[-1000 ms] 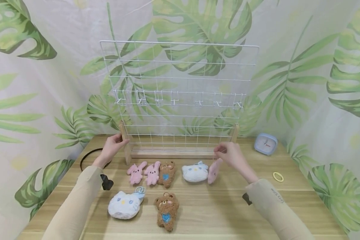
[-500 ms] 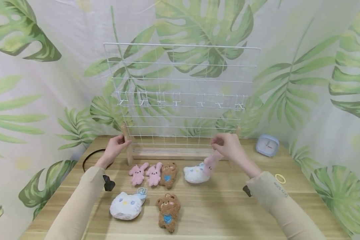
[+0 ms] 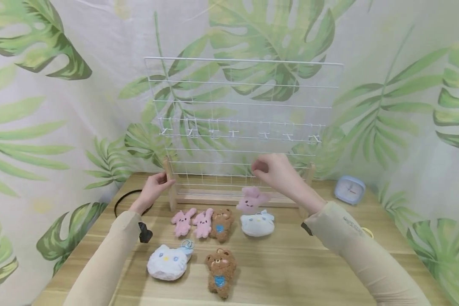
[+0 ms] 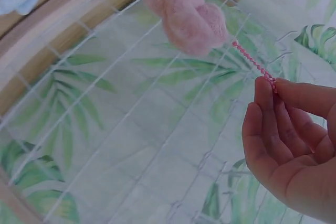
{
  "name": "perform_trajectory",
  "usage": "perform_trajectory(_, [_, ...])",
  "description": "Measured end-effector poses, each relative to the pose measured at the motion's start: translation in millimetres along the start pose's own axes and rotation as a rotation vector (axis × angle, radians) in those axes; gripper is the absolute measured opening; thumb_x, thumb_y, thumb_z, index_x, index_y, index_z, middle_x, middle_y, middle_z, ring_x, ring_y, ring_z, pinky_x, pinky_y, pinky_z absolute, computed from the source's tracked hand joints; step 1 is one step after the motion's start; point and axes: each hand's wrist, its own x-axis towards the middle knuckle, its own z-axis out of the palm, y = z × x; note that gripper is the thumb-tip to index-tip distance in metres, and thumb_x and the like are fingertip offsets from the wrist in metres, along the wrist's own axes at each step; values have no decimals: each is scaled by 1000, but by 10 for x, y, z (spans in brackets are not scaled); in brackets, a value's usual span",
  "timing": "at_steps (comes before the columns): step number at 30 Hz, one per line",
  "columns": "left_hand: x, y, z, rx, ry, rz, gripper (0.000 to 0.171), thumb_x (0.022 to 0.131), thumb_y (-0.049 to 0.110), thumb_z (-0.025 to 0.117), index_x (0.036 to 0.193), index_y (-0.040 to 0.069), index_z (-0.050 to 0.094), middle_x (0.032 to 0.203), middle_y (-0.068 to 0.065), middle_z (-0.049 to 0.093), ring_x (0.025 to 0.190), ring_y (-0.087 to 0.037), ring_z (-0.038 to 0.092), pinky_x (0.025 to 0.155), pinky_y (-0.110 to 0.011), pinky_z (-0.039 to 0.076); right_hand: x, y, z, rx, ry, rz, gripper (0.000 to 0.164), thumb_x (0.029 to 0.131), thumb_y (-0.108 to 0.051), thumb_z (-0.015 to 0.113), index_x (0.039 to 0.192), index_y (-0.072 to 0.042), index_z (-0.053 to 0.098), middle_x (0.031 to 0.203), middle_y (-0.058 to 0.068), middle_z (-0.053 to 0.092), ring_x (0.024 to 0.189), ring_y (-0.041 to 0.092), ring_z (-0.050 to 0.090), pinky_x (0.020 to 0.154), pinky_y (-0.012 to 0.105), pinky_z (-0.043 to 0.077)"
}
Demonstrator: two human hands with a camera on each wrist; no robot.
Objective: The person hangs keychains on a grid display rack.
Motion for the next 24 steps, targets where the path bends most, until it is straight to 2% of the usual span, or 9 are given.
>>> perform_trajectory(11, [-17,-14,-3,-20,3,14,49,100,19,60,142,-4,49,129,-27,62,121,-37,61,90,-25,54,398,-420,7,44,-56,-37,4,90,-3,70,92,-5,73,85,7,75,74,16,69,70,25,55])
perform_trajectory(17, [-39,-19,-8,-40,8,14,52,100,18,61,143,-6,47,130,-29,61,122,-39,60,95,-33,55,637,-570,38,97,-70,-45,5,90,-3,69,94,-3,73,87,10,76,78,20,71,73,29,57])
perform_trajectory(22, [-28,-22,-9,-38,4,18,52,99,18,61,143,-7,47,130,-28,61,122,-38,60,99,-42,54,835,-695,33,104,-78,-36,7,90,-4,69,95,-2,73,91,11,76,80,20,71,77,31,58])
perform_trajectory(24, [-24,-24,-13,-41,4,22,52,99,18,61,143,-7,47,130,-28,62,122,-38,61,100,-42,54,928,-755,28,97,-78,-35,7,90,-5,69,96,-2,73,91,11,76,80,20,71,79,32,58])
